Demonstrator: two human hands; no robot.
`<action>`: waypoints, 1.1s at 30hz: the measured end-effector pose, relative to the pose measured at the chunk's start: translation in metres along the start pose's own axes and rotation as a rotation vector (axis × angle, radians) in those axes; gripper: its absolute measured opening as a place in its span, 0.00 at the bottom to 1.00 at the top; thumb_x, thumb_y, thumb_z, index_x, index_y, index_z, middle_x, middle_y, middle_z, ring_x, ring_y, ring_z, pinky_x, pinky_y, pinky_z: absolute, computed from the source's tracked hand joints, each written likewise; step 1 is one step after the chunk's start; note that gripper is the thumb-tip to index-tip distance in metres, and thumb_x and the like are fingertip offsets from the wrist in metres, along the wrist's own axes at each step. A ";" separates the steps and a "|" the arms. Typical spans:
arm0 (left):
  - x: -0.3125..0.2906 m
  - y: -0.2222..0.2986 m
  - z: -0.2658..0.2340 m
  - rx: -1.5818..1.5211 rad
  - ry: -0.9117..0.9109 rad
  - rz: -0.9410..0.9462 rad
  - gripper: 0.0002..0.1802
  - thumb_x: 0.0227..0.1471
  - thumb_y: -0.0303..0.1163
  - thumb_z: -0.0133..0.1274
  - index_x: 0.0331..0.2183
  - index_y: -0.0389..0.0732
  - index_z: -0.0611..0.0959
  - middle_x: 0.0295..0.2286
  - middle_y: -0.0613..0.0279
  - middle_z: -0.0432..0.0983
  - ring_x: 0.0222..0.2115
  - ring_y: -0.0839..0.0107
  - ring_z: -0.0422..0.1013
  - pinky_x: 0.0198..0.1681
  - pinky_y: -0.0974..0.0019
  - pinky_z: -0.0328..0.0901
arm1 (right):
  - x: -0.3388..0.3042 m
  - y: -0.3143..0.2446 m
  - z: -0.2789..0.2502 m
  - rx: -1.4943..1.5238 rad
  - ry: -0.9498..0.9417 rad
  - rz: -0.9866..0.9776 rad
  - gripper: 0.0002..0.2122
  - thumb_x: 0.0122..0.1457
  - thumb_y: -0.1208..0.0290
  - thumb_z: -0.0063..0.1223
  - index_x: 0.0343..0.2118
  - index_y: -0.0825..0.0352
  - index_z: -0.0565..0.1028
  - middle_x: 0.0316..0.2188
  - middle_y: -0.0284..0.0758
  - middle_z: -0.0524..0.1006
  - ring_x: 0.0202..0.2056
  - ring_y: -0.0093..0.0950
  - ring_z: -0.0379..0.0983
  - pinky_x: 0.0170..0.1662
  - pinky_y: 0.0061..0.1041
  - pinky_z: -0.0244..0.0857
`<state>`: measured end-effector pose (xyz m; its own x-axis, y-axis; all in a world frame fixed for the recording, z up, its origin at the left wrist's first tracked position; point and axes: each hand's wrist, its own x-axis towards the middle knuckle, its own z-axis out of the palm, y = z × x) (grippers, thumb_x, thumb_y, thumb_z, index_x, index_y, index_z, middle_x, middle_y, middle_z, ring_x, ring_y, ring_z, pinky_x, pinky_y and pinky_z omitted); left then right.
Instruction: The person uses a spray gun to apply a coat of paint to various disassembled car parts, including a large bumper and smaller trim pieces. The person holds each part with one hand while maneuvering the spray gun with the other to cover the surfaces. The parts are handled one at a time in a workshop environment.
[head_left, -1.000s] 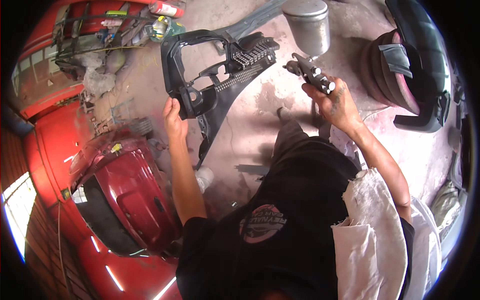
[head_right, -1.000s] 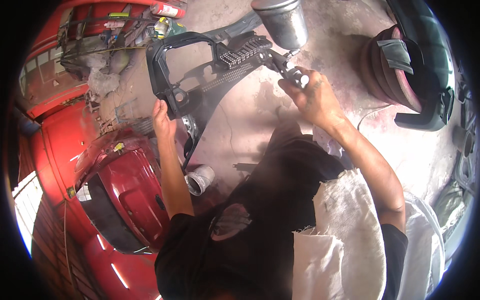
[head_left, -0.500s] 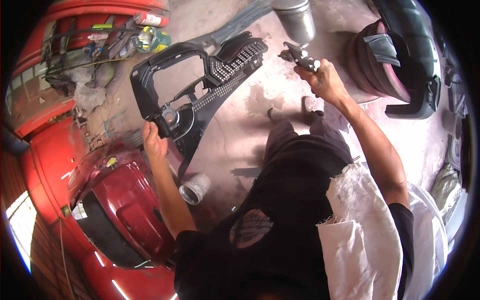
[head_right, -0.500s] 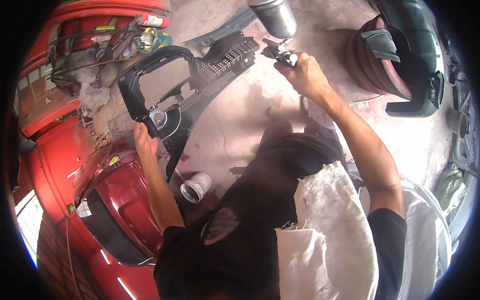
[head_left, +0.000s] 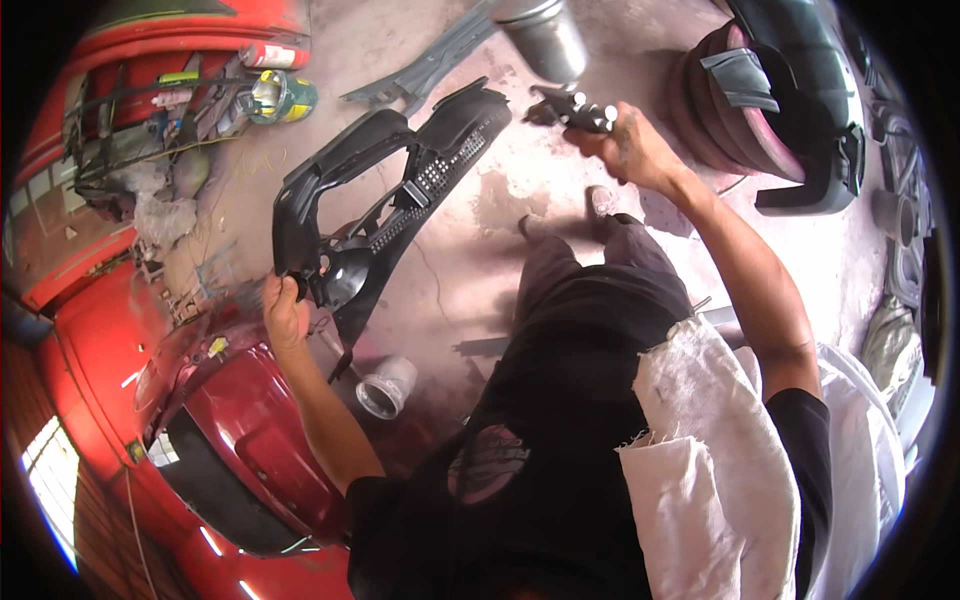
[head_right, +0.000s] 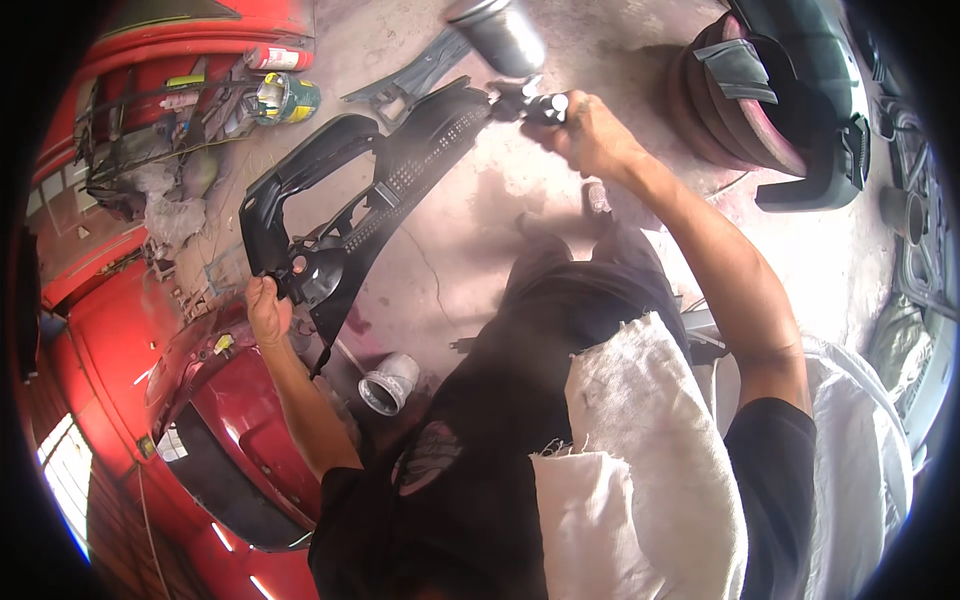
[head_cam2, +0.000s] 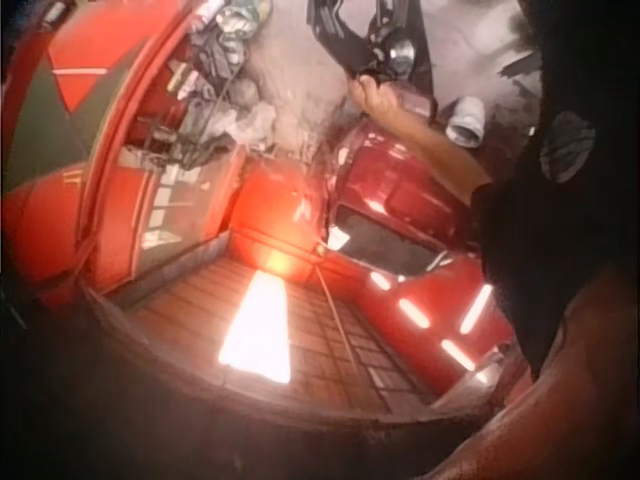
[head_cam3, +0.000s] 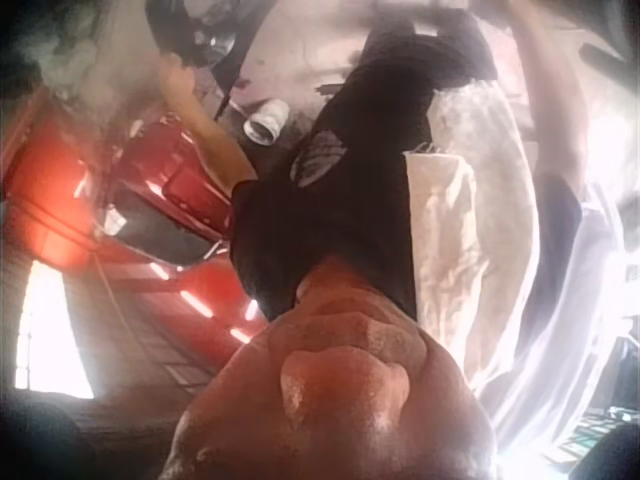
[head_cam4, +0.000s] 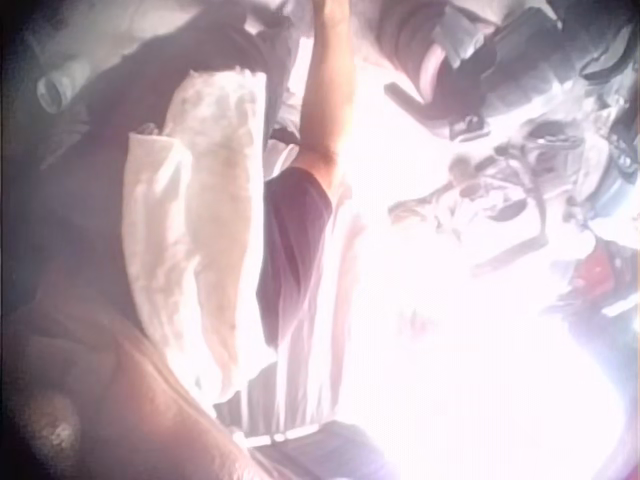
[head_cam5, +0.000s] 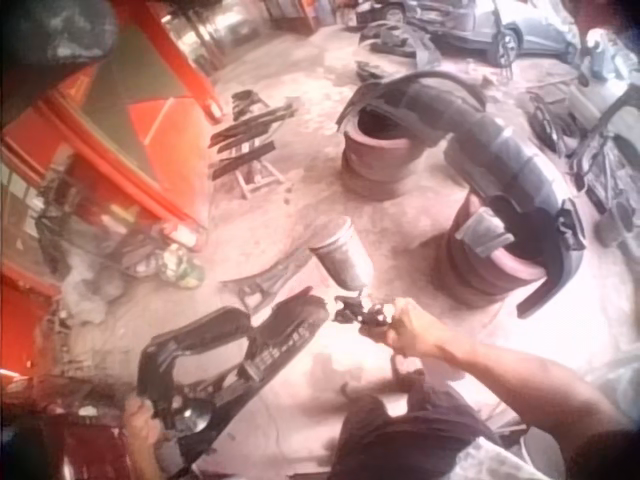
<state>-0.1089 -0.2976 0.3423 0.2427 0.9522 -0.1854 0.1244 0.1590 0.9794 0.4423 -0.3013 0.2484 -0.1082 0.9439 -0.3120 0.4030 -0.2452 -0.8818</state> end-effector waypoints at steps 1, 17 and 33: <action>-0.002 0.002 -0.002 0.021 0.014 0.011 0.19 0.65 0.36 0.53 0.49 0.31 0.79 0.43 0.55 0.79 0.44 0.64 0.75 0.54 0.58 0.66 | 0.012 0.025 0.004 -0.136 0.067 -0.008 0.11 0.61 0.70 0.57 0.39 0.74 0.81 0.23 0.39 0.79 0.18 0.21 0.69 0.21 0.26 0.65; -0.005 -0.004 -0.030 -0.088 0.174 0.032 0.19 0.66 0.31 0.50 0.54 0.32 0.75 0.48 0.55 0.77 0.48 0.64 0.73 0.56 0.58 0.66 | 0.028 0.041 -0.004 0.207 0.010 0.074 0.15 0.63 0.63 0.56 0.35 0.74 0.79 0.25 0.37 0.79 0.16 0.22 0.69 0.18 0.25 0.63; -0.032 -0.070 0.008 0.232 0.300 -0.023 0.17 0.69 0.32 0.40 0.53 0.35 0.75 0.47 0.59 0.73 0.50 0.69 0.70 0.57 0.64 0.63 | -0.043 -0.010 -0.032 0.375 -0.046 0.024 0.18 0.60 0.56 0.60 0.32 0.71 0.79 0.21 0.31 0.75 0.17 0.18 0.64 0.23 0.26 0.61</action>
<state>-0.1177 -0.3410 0.2787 -0.0512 0.9885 -0.1423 0.3493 0.1512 0.9247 0.4725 -0.3320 0.2818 -0.1473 0.9281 -0.3420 0.0458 -0.3390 -0.9397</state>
